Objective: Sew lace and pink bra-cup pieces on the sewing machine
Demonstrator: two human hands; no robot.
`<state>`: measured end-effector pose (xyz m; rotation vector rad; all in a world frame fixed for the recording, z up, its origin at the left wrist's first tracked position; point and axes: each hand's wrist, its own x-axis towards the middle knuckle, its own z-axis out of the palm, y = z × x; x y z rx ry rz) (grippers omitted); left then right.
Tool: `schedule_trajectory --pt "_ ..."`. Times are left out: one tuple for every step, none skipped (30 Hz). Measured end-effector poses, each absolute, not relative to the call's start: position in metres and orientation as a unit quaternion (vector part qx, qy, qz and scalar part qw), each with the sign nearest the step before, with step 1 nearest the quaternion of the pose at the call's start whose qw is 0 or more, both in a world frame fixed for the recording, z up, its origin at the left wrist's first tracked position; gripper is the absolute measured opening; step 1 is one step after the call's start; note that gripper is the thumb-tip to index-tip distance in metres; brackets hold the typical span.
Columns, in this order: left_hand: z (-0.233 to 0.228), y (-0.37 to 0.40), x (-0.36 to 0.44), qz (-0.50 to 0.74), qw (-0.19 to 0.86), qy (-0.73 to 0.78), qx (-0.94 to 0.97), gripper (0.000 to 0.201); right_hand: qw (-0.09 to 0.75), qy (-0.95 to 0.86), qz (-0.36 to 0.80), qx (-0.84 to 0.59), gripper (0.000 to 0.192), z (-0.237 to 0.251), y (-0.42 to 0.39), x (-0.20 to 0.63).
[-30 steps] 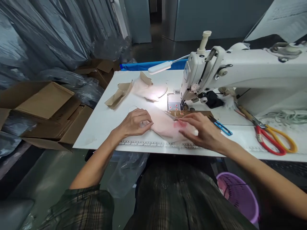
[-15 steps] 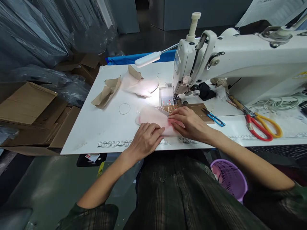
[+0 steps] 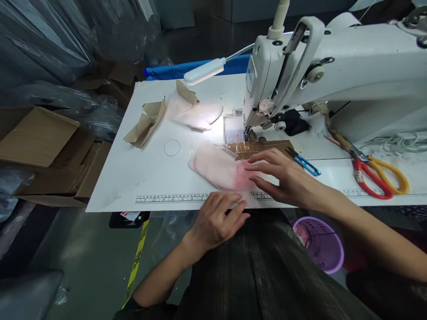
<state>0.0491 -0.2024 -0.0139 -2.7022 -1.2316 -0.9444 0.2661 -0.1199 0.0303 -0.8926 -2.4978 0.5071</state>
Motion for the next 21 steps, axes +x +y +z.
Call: schedule_trajectory --pt "-0.014 -0.205 0.057 -0.299 0.009 -0.394 -0.869 0.022 0.224 -0.908 0.195 -0.294 0.028 0.029 -0.110 0.256" --pt "-0.014 -0.207 0.064 -0.297 0.009 -0.396 -0.869 0.024 0.223 -0.916 0.204 -0.264 0.032 0.028 -0.101 0.244" --pt "-0.015 -0.208 0.070 -0.296 0.011 -0.401 -0.867 0.027 0.214 -0.924 0.208 -0.237 0.038 0.027 -0.094 0.231" --pt "-0.015 -0.209 0.075 -0.299 0.013 -0.409 -0.862 0.028 0.200 -0.933 0.210 -0.214 0.045 0.026 -0.088 0.219" --pt "-0.016 -0.209 0.078 -0.304 0.015 -0.418 -0.856 0.028 0.181 -0.941 0.208 -0.198 0.053 0.026 -0.083 0.207" --pt "-0.017 -0.209 0.080 -0.312 0.015 -0.430 -0.847 0.026 0.160 -0.946 0.204 -0.192 0.061 0.025 -0.079 0.197" --pt "-0.019 -0.209 0.080 -0.320 0.015 -0.441 -0.838 0.022 0.142 -0.951 0.198 -0.192 0.066 0.026 -0.077 0.188" --pt "-0.020 -0.209 0.080 -0.329 0.015 -0.452 -0.829 0.018 0.126 -0.953 0.191 -0.197 0.070 0.026 -0.076 0.183" --pt "-0.022 -0.210 0.078 -0.337 0.016 -0.463 -0.819 0.014 0.114 -0.955 0.185 -0.202 0.070 0.026 -0.076 0.179" --pt "-0.024 -0.211 0.076 -0.345 0.017 -0.472 -0.811 0.011 0.108 -0.956 0.179 -0.207 0.069 0.026 -0.076 0.179" --pt "-0.026 -0.212 0.074 -0.350 0.016 -0.477 -0.806 0.008 0.105 -0.956 0.176 -0.210 0.065 0.026 -0.077 0.181" --pt "-0.028 -0.214 0.072 -0.351 0.014 -0.480 -0.804 0.008 0.104 -0.955 0.176 -0.213 0.060 0.024 -0.079 0.184" --pt "-0.030 -0.215 0.070 -0.349 0.010 -0.481 -0.804 0.008 0.103 -0.954 0.181 -0.217 0.054 0.022 -0.081 0.189" --pt "-0.032 -0.217 0.068 -0.345 0.004 -0.480 -0.807 0.009 0.103 -0.951 0.186 -0.223 0.049 0.019 -0.083 0.195" --pt "-0.033 -0.217 0.066 -0.339 -0.001 -0.479 -0.810 0.010 0.105 -0.948 0.191 -0.230 0.045 0.016 -0.086 0.201" --pt "-0.035 -0.218 0.065 -0.335 -0.006 -0.478 -0.812 0.011 0.111 -0.945 0.193 -0.238 0.041 0.012 -0.089 0.207" --pt "-0.036 -0.218 0.064 -0.334 -0.010 -0.478 -0.812 0.011 0.118 -0.943 0.193 -0.245 0.038 0.008 -0.091 0.211" --pt "-0.036 -0.218 0.064 -0.335 -0.013 -0.478 -0.812 0.012 0.127 -0.941 0.189 -0.250 0.033 0.003 -0.094 0.215" --pt "-0.036 -0.218 0.064 -0.338 -0.015 -0.479 -0.810 0.012 0.138 -0.940 0.184 -0.253 0.027 -0.001 -0.096 0.217" --pt "-0.036 -0.218 0.065 -0.342 -0.018 -0.481 -0.807 0.012 0.151 -0.937 0.183 -0.255 0.020 -0.004 -0.097 0.219" --pt "-0.035 -0.217 0.066 -0.347 -0.021 -0.484 -0.803 0.012 0.167 -0.932 0.193 -0.257 0.016 -0.006 -0.098 0.220"
